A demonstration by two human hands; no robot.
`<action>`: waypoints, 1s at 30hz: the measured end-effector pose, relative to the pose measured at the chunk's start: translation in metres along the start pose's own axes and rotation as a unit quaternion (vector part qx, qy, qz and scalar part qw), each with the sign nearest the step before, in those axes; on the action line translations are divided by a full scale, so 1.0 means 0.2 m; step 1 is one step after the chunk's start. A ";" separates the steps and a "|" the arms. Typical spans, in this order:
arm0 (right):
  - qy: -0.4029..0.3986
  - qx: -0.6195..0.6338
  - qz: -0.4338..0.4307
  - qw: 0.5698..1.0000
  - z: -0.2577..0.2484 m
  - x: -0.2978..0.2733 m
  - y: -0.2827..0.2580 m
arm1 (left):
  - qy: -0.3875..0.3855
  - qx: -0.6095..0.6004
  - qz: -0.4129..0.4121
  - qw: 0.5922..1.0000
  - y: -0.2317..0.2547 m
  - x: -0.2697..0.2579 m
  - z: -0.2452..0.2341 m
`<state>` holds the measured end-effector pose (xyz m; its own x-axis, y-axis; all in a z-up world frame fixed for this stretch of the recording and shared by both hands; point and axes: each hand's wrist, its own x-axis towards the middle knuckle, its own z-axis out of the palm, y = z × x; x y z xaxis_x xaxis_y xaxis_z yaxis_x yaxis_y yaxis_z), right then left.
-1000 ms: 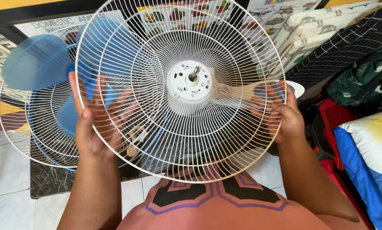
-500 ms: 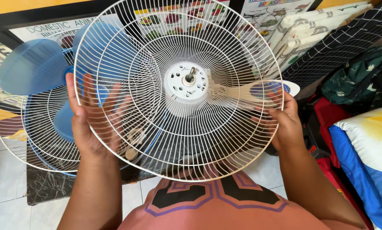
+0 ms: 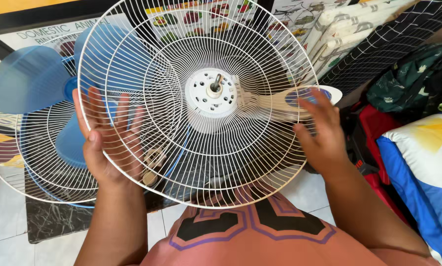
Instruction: The person disassembles a table fan by removing the front grille, unscrewing the blade nut, detaching the fan blades, and then removing the rear grille. The components are placed on the table.
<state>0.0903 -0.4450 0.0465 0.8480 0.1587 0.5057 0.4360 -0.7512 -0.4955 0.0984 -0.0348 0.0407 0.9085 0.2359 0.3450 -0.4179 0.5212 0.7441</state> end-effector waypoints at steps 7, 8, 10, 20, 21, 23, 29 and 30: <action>-0.168 -0.056 -0.098 0.979 0.03 0.10 -0.41 | 0.039 0.037 0.000 0.999 -0.01 -0.10 -0.02; -0.173 -0.051 -0.115 0.977 0.04 0.10 -0.46 | 0.029 0.045 0.001 0.999 -0.01 -0.12 -0.03; -0.185 -0.037 -0.154 0.970 0.03 0.11 -0.54 | 0.025 0.058 0.004 0.998 -0.01 -0.18 -0.05; -0.266 0.236 -0.378 0.855 0.16 0.01 -0.98 | -0.003 0.156 -0.012 0.988 0.15 -0.47 -0.31; -0.283 0.256 -0.379 0.843 0.20 -0.01 -1.02 | -0.005 0.177 -0.015 0.984 0.17 -0.50 -0.35; -0.306 0.273 -0.378 0.830 0.29 -0.05 -1.09 | -0.011 0.206 -0.020 0.978 0.22 -0.56 -0.41; -0.348 0.218 -0.268 0.872 0.65 -0.15 -1.16 | -0.079 0.448 0.036 0.890 0.39 -0.64 -0.57; -0.334 0.191 -0.244 0.890 0.73 -0.15 -1.15 | -0.100 0.481 0.054 0.869 0.40 -0.64 -0.59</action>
<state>0.0075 -0.1843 0.0423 0.4644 0.8475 0.2570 0.7634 -0.2360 -0.6012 -0.0509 0.0739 -0.0107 0.8849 0.0430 0.4638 -0.3984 -0.4459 0.8015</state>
